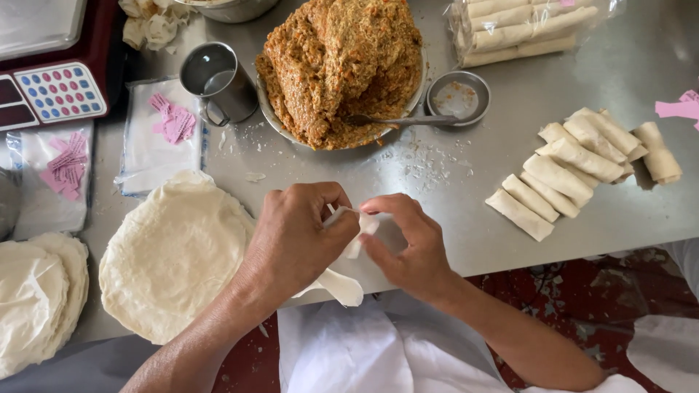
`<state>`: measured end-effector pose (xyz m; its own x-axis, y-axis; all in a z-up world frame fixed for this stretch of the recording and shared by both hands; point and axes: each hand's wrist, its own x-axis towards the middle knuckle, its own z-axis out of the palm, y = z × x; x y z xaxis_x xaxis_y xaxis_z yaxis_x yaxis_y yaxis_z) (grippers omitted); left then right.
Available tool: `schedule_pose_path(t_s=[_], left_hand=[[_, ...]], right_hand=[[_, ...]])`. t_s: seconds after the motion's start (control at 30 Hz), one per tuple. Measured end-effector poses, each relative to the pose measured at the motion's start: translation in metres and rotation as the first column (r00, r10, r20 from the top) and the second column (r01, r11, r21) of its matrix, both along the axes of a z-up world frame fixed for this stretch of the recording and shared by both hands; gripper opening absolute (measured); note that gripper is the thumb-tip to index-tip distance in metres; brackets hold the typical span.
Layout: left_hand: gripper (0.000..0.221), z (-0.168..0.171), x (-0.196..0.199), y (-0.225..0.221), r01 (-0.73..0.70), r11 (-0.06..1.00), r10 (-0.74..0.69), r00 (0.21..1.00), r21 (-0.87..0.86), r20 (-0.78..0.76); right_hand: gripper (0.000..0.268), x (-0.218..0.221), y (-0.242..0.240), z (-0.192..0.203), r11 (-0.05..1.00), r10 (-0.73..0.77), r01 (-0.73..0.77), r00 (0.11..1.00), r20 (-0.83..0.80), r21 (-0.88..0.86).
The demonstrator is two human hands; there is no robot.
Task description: Assembling spring rolls by peeling wrappers, adding filling with a fork, and rolling them tightly.
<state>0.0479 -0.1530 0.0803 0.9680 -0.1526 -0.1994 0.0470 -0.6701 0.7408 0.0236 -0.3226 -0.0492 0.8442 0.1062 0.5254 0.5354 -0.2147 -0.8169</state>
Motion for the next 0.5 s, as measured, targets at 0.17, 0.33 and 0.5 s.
schedule_pose_path(t_s=[0.17,0.33,0.5], left_hand=[[0.017,0.022,-0.003,0.009,0.039,0.998,-0.040,0.999,-0.039,-0.011],[0.010,-0.003,0.002,0.032,0.153,0.980,-0.150,0.988,-0.129,0.032],[0.014,-0.044,0.034,0.029,0.162,0.987,-0.141,0.894,-0.013,0.425]], right_hand=[[0.009,0.016,-0.022,0.002,0.983,0.169,-0.147,0.960,-0.222,0.114],[0.010,0.032,-0.053,0.027,0.953,0.267,-0.192,0.898,-0.349,0.236],[0.012,0.065,-0.072,0.048,0.932,0.008,0.080,0.971,0.239,-0.353]])
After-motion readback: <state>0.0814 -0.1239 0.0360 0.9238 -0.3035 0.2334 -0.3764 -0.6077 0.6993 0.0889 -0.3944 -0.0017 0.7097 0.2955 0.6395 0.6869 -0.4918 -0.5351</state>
